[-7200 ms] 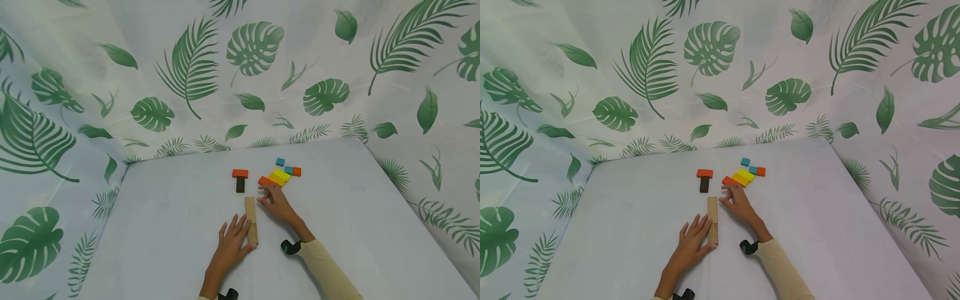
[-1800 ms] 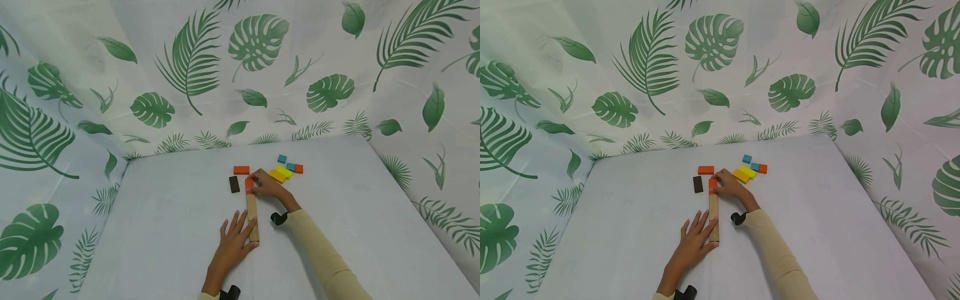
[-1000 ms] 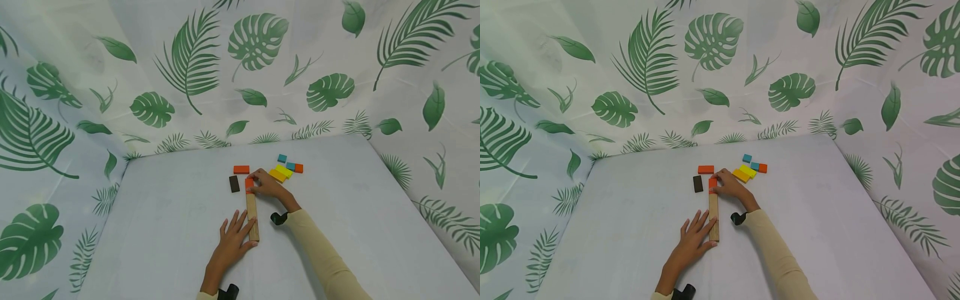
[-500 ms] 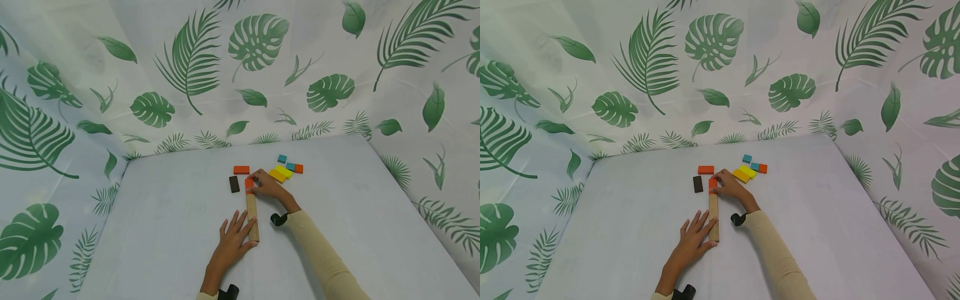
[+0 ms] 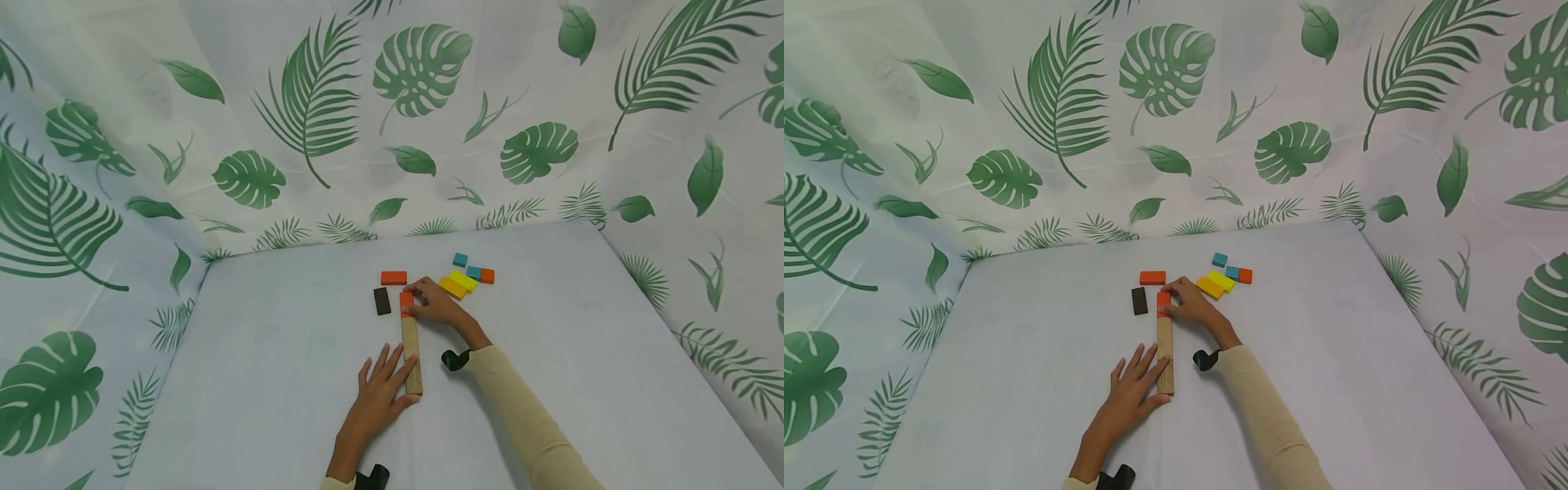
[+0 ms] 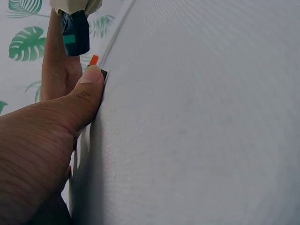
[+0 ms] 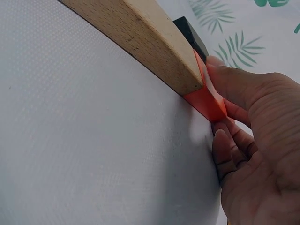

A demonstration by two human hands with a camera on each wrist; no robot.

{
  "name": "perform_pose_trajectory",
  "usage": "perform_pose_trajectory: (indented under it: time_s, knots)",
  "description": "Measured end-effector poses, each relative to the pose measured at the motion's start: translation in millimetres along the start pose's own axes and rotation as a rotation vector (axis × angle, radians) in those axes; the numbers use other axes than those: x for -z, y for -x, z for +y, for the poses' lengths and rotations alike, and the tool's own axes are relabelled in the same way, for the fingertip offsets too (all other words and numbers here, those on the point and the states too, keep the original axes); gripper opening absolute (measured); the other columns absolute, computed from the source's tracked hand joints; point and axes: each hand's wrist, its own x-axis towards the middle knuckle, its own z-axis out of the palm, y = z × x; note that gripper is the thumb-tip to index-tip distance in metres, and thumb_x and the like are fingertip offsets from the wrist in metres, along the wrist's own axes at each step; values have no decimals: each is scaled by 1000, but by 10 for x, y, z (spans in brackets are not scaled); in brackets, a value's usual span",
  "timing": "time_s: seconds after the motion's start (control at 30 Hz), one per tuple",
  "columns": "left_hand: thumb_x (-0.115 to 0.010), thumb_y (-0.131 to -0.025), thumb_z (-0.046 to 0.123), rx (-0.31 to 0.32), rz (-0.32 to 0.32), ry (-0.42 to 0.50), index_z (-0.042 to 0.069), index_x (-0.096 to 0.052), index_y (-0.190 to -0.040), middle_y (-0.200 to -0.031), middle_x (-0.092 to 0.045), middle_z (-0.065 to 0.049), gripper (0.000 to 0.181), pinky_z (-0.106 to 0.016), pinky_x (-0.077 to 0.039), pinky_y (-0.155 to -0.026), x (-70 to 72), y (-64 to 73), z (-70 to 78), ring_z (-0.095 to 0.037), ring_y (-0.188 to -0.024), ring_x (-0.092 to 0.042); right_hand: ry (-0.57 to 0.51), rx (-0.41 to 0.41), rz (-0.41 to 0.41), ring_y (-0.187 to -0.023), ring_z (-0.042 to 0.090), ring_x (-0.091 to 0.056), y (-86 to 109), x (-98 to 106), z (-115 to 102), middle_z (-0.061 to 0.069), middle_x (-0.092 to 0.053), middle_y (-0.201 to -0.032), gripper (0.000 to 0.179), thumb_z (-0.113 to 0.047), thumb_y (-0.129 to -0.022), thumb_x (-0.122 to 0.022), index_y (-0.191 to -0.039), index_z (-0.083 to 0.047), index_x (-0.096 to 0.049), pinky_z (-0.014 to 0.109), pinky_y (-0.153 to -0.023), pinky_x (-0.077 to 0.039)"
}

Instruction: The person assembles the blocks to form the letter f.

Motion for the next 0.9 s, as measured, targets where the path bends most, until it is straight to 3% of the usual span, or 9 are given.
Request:
perform_pose_trajectory:
  time_s: [0.17,0.27,0.33,0.43,0.53,0.7,0.9]
  knots:
    - [-60,-91,50,7,-4,7,28,-38,-151,-161,-28,-7,68,-65,-20,-110,0,1,0,-34,-149,-21,-71,1,44,-112,26,-55,39,-18,23,14,-57,-126,45,-28,-93,-67,-131,-6,-57,43,-97,-47]
    - [-60,-91,50,6,-2,6,28,-38,-151,-161,-28,-7,68,-65,-20,-110,-6,4,-4,-35,-149,-21,-74,7,136,-110,27,-59,69,-18,33,14,-61,-121,39,-25,-95,-65,-127,-4,-59,45,-97,-49]
    - [-60,-90,50,-1,6,0,27,-38,-151,-160,-29,-8,68,-65,-20,-109,-11,4,-8,-35,-149,-22,-6,-4,242,-102,26,-60,92,-12,40,14,-62,-115,33,-22,-96,-64,-122,-4,-61,42,-92,-51]
    - [-61,-90,49,-9,19,-12,26,-40,-150,-160,-30,-8,68,-65,-22,-109,-16,0,-13,-36,-148,-24,182,-50,427,-94,25,-59,140,15,53,14,-61,-109,28,-20,-96,-63,-118,-4,-64,40,-83,-55]
    - [-61,-90,50,-3,11,-15,27,-39,-151,-160,-29,-8,69,-64,-21,-109,-8,-4,-6,-35,-149,-23,333,-127,527,-97,29,-56,218,73,50,17,-58,-110,31,-19,-93,-67,-119,-2,-64,43,-79,-55]
    - [-61,-90,51,19,-8,-11,28,-37,-151,-162,-26,-8,70,-64,-19,-110,18,-2,15,-34,-149,-21,458,-197,483,-102,33,-48,315,153,69,20,-54,-112,36,-20,-91,-70,-120,1,-63,44,-78,-51]
    - [-59,-91,53,37,-29,-5,29,-34,-153,-163,-22,-5,71,-64,-17,-112,-4,1,26,-32,-151,-17,426,-145,393,-101,31,-49,352,177,127,17,-55,-108,37,-22,-88,-74,-116,1,-65,41,-84,-49]
